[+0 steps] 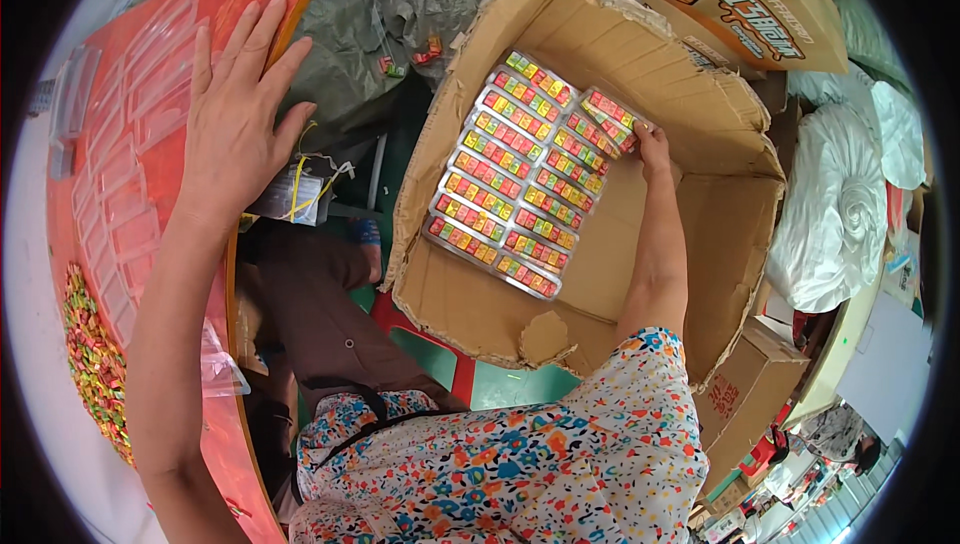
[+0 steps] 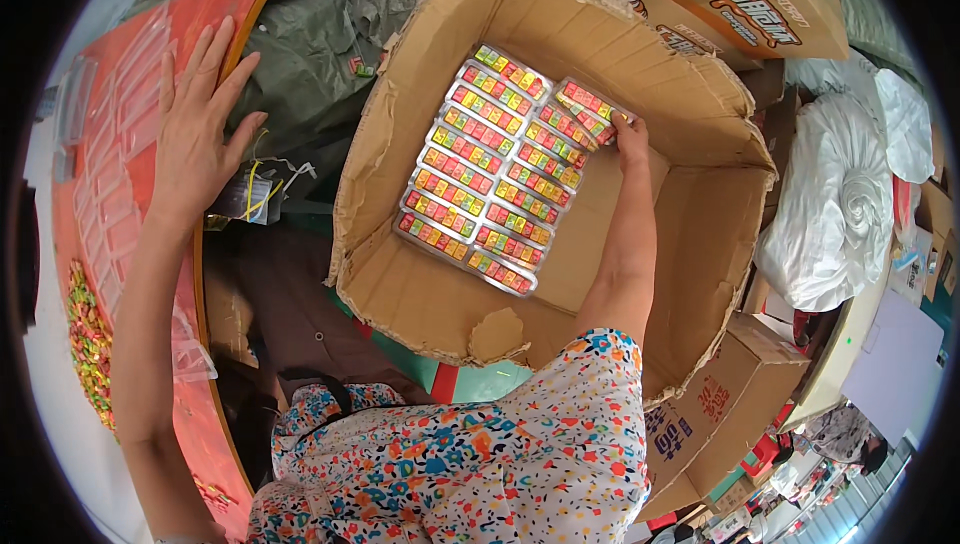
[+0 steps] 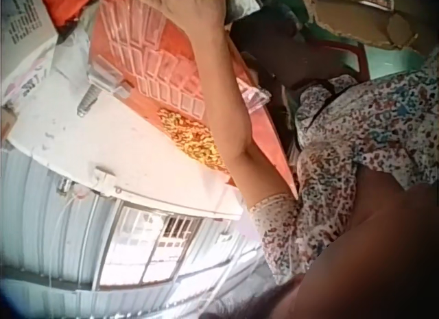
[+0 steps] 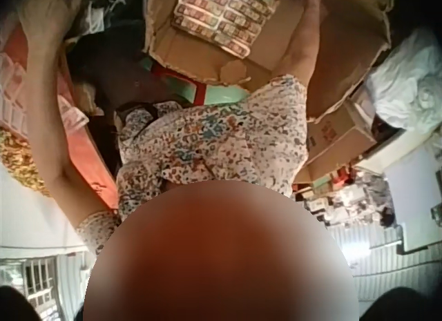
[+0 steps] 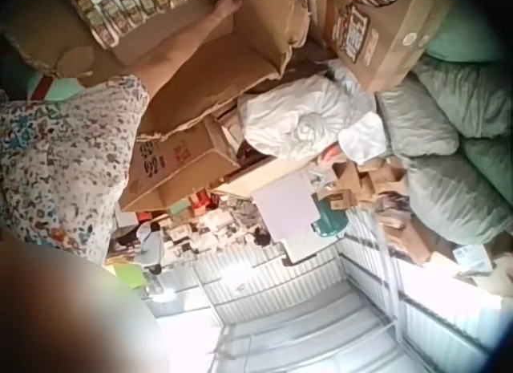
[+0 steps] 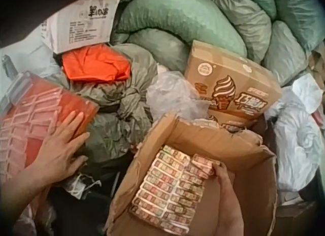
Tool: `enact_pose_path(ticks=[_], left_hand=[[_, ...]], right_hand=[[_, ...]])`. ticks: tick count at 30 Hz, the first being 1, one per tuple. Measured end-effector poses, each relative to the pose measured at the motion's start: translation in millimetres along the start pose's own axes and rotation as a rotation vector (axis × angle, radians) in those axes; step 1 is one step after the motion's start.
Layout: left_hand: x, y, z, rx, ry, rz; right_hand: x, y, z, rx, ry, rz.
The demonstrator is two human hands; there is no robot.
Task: Sorting small colorful items by color and placing them into clear plastic containers, then organizing them into a cardboard box.
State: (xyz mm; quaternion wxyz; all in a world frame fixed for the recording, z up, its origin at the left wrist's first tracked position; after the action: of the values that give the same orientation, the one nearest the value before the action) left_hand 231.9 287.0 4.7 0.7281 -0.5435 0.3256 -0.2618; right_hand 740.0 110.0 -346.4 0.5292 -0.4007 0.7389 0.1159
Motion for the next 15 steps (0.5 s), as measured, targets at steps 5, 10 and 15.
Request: enact_pose_path(ticks=[5,10,15], left_hand=[[-2.4,-1.8,-0.1,-0.001,-0.004,-0.025],[-3.2,3.2,1.5,-0.014,-0.014,-0.086],[-7.0,-1.1,-2.7,0.026,-0.018,-0.067]], right_hand=[[16.2,10.8,11.2,0.072,-0.016,-0.056],[14.8,-1.5,19.9,0.142,-0.081,-0.486],[-13.2,25.5,-8.5,0.166,0.062,-0.675]])
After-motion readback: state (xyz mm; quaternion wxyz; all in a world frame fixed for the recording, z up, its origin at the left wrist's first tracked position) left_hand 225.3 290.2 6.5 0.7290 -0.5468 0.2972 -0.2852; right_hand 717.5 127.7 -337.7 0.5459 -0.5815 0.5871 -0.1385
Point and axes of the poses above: each hand's wrist, its own z-axis towards the middle knuckle, its own y-axis out of the palm, x = y × z, the point moved 6 cm from there along z, towards the middle knuckle, and after that the axes turned 1 degree about -x, right-handed, at the moved point
